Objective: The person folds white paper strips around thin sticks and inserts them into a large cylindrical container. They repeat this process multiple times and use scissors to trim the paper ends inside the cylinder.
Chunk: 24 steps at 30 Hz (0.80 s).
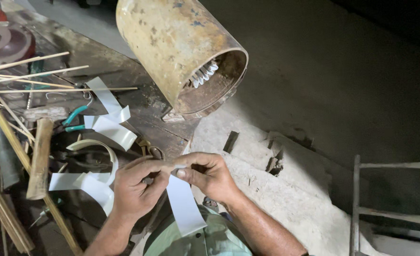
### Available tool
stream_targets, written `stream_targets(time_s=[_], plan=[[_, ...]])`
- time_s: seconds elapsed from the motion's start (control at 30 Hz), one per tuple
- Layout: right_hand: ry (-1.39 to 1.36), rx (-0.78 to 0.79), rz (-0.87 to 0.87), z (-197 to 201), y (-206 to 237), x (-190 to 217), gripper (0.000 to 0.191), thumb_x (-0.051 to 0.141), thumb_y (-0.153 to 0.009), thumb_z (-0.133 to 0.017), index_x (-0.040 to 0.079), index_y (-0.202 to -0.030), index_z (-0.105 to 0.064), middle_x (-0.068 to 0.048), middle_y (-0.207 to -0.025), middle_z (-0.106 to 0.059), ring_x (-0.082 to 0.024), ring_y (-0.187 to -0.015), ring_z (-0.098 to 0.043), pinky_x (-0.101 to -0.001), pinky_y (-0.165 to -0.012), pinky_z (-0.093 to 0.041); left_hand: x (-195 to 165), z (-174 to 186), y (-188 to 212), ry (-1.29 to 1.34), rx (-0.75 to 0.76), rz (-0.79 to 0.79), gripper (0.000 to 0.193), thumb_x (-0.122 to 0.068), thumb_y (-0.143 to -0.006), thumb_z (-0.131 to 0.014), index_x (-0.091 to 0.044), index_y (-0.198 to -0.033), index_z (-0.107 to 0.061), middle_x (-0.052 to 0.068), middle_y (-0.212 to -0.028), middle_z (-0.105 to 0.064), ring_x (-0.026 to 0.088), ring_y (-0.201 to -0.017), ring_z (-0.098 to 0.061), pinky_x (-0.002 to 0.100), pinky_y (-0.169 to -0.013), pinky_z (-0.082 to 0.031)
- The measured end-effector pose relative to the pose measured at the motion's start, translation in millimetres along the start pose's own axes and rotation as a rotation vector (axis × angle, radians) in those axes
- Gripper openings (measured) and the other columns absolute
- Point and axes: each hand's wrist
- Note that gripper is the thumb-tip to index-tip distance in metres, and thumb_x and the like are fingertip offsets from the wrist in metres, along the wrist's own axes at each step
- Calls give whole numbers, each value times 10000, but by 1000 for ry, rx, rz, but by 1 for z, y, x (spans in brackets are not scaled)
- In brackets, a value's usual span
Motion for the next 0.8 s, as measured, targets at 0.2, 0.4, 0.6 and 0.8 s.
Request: stream_targets(time_s=[0.2, 0.4, 0.6, 0.8], plan=[[88, -78, 100, 25, 11, 13, 168, 67, -995, -725, -24, -1134, -743, -107, -1037, -771, -121, -923, -710, -262, -803, -595, -14, -28, -12, 61, 35, -26, 159, 0, -867, -746, -44, -1020, -746, 66, -897, -767, 87, -727, -744, 214, -586, -566], [231, -126, 273, 46, 13, 30, 146, 58, -978, -736, -18, -1103, -742, -108, -992, -755, -132, -882, -714, -257, -730, -578, -26, -48, -24, 189, 101, 28, 220, -57, -880, -784, -19, -1091, -735, 58, -890, -764, 82, -746, -744, 220, -635, -587], [346, -123, 308, 63, 15, 43, 96, 39, -976, -737, -5, -1061, -741, -104, -971, -755, -144, -840, -715, -268, -711, -580, -32, -67, -31, 131, 75, 38, 186, -56, -856, -814, -17, -1029, -756, 50, -849, -762, 77, -693, -708, 216, -586, -535], [451, -106, 334, 78, 23, 57, 50, 47, -992, -731, 22, -1036, -725, -86, -941, -747, -160, -832, -729, -293, -733, -581, -37, -90, -28, -19, 16, -23, 111, -54, -854, -798, -37, -953, -750, 46, -802, -750, 95, -638, -690, 240, -575, -500]])
Point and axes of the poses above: each hand's wrist, its own y-axis away from the middle knuckle, its own z-axis out of the back of the hand, x = y × z
